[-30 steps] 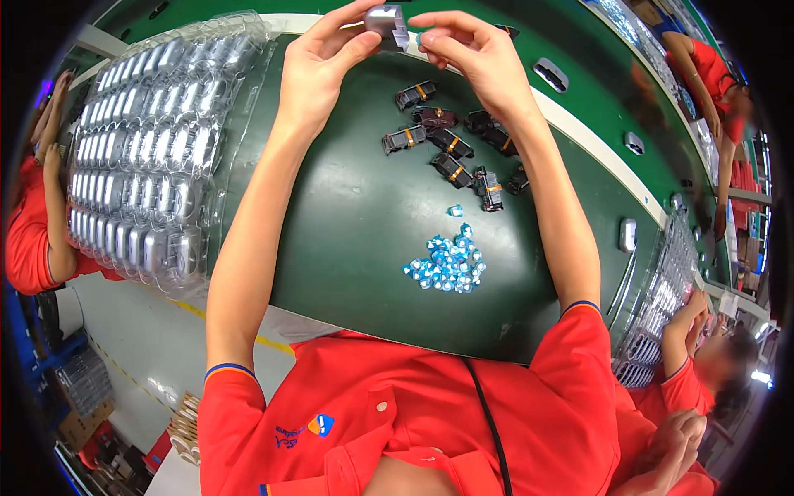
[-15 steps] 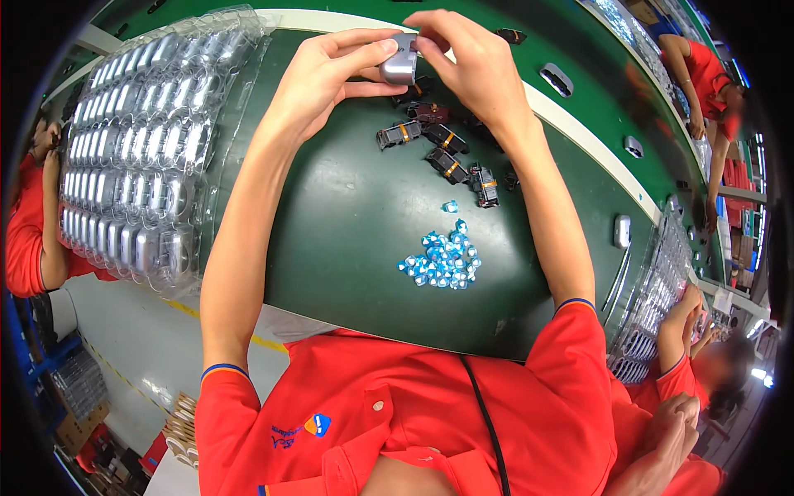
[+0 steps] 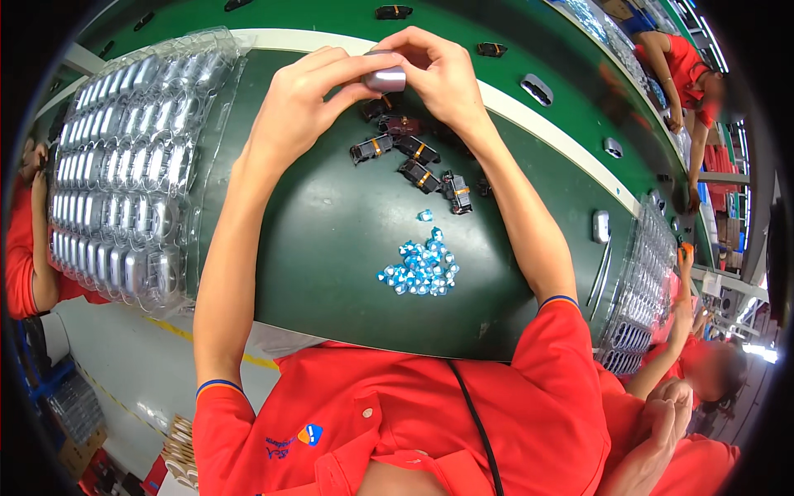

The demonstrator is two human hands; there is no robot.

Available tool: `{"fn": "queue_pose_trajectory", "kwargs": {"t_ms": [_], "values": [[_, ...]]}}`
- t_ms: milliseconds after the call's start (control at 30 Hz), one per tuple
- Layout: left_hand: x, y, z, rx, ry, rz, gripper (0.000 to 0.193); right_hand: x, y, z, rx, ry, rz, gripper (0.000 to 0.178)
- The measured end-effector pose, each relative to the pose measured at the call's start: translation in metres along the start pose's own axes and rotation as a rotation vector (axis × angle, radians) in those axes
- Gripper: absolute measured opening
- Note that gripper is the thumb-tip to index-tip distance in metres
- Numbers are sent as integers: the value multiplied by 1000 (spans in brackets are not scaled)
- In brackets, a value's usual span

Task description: Assembling small electronic components by placing blue parts into housings and attaching them to bases on a conveyor belt.

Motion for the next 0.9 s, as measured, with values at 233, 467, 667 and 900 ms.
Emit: {"fn": "queue_pose_trajectory", "kwargs": {"t_ms": [233, 467, 667, 900], "values": [[-5, -4, -23, 269, -232, -33, 44, 4, 4, -1, 29, -180, 84, 22], [-15, -2, 13, -122, 352, -315, 31, 12, 1, 2, 171, -503, 77, 23], [-10, 5, 35, -397, 752, -314, 34, 16, 13, 26, -79, -198, 51, 17], [-5, 6, 33, -461, 797, -388, 34, 24, 12, 19, -46, -203, 135, 19]]}}
Point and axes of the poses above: each hand's wrist, its own y-axis away from the middle knuckle, its own x-axis out of the palm, z = x × y, the point moved 5 cm from there along -y, towards the middle knuckle, and after that the axes turned 2 degrees about x, right-handed, at the moved point
